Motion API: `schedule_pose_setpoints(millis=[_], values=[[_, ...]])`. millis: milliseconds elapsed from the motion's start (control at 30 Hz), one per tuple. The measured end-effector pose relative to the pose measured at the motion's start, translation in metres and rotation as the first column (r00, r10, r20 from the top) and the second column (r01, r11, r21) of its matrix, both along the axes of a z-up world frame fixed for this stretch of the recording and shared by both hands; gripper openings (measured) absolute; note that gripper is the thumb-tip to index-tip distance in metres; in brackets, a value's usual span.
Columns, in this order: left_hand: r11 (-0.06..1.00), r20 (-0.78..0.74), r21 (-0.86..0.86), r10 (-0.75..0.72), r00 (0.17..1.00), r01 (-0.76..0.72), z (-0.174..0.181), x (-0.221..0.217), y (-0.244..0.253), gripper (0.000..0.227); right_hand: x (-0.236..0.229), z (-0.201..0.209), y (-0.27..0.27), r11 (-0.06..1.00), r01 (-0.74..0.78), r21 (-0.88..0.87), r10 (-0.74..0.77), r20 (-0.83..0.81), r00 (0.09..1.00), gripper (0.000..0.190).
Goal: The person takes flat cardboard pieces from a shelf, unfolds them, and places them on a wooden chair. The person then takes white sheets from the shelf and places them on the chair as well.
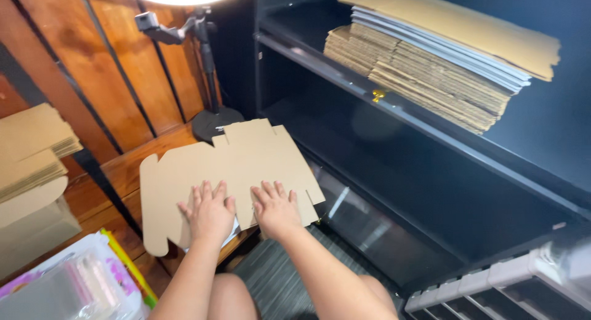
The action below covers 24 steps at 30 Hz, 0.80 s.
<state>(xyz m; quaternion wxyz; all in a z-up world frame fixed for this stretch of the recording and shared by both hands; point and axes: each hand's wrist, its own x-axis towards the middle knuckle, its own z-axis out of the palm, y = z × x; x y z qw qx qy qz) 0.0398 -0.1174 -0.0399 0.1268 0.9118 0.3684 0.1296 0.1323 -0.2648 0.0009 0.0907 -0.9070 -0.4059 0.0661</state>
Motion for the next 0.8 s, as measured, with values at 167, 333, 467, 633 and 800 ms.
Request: schedule_pose_setpoints(millis=[167,333,467,633,800], values=[[0.997,-0.037,-0.072,0.000,0.999,-0.003,0.020,0.000,-0.006,0.057,-0.006,0.009,-0.003,0.998,0.015,0.057,-0.013,-0.034,0.999,0.051],[0.989,-0.100,-0.144,0.001,0.995,-0.015,0.026,0.001,-0.007,0.059,-0.008,0.014,-0.003,0.997,0.011,0.074,-0.006,-0.064,0.998,0.052],[0.991,-0.087,-0.128,0.011,0.996,-0.023,0.017,0.002,-0.003,0.058,-0.008,0.009,-0.003,0.996,0.028,0.081,-0.020,-0.098,0.995,0.052],[0.991,-0.083,-0.132,0.014,0.996,-0.025,0.020,0.001,-0.004,0.058,-0.010,0.013,-0.005,0.995,0.028,0.100,-0.015,-0.127,0.992,0.051],[0.987,-0.079,-0.157,0.005,0.997,-0.018,0.023,-0.001,-0.006,0.058,-0.010,0.014,-0.004,0.996,0.028,0.090,-0.017,-0.122,0.992,0.052]])
